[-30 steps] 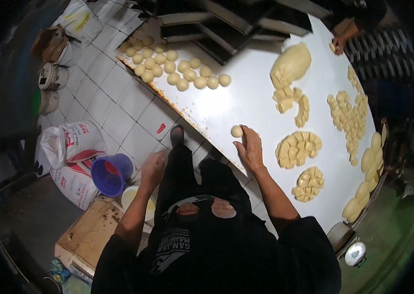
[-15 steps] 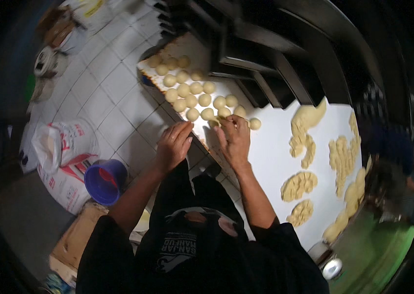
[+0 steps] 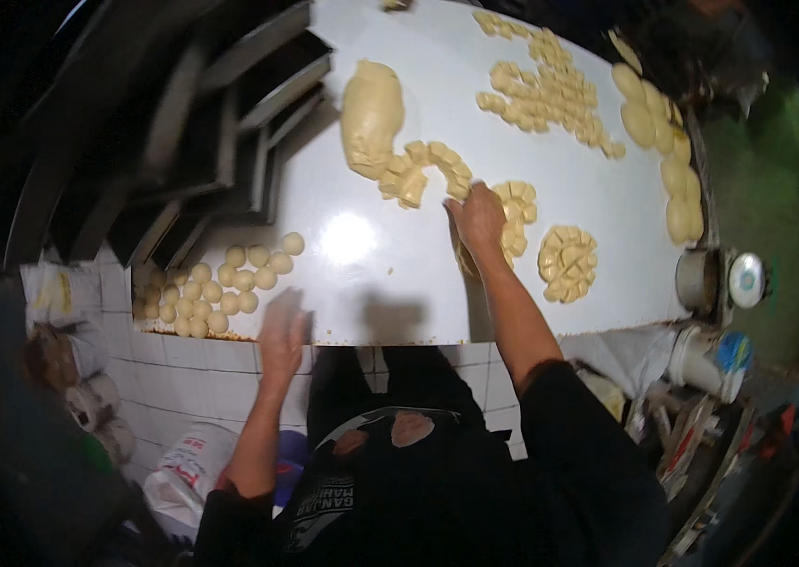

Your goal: The person shapes small pieces of dough into balls and larger pieces into flower-like decorative patterns by hand on a white tabletop.

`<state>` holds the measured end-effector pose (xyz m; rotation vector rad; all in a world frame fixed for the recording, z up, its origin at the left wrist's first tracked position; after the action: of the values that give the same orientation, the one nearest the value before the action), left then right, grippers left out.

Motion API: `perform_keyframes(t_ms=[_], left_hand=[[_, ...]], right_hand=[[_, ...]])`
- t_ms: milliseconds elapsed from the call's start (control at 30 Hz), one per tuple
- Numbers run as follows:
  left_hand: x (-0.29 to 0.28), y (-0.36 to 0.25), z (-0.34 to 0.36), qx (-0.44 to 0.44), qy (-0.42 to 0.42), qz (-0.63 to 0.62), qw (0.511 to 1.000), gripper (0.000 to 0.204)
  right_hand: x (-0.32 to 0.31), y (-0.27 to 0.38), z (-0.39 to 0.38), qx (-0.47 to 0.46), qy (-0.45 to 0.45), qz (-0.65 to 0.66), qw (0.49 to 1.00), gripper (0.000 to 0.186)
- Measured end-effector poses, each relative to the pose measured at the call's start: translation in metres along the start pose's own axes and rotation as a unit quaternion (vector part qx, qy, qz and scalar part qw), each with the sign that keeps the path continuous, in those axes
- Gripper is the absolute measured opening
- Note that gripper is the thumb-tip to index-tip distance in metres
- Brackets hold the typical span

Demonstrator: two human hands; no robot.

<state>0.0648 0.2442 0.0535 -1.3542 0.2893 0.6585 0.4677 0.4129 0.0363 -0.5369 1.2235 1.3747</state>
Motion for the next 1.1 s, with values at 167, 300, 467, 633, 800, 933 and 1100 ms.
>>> perform_keyframes(t_ms=[167,300,467,633,800,933,1100], left_hand=[[0.129,-0.066,-0.013,-0.358,0.167,-0.298,0.869,0.055],[0.160,-0.051,-0.067,-0.571,0.085,-0.272,0.770,0.043],[0.110,-0.030,-0.049,-0.377,-0.003,-0.122,0.918,0.027],[0.083,-0.020,-0.024,-0.016,0.029,0.055,0.998,0.042],[0.038,0.058,-0.037,0.254,0.212,0.288,0.899,0.058],[0.119,-0.001,0.056,0.253,0.085,0.159,0.950,0.058],[0.108,0.055,-0.031,0.134,0.199,0.206,0.949,0.034]], right_hand=[[0.028,0.004,-0.070,-0.198,-0.013,0.033,0.980,0.010],[-0.015,0.041,-0.186,-0.234,0.289,0.199,0.907,0.024],[0.000,-0.005,-0.023,-0.200,-0.073,0.039,0.976,0.044],[0.039,-0.017,-0.019,-0.225,-0.038,0.056,0.972,0.012],[0.005,-0.013,-0.180,-0.136,0.138,0.208,0.959,0.032],[0.025,0.048,-0.111,-0.175,-0.026,0.183,0.967,0.038],[0.038,0.078,-0.219,-0.235,0.056,0.216,0.946,0.023]])
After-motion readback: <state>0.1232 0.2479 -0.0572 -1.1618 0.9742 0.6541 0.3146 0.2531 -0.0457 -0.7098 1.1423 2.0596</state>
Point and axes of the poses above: each hand's wrist, its own z-axis towards the middle knuckle, its own x-axis out of the palm, y = z × x, the point moved 4 cm from there along z, towards the middle knuckle, and after that the axes turned 14 degrees about -y, right-handed, at the moved point
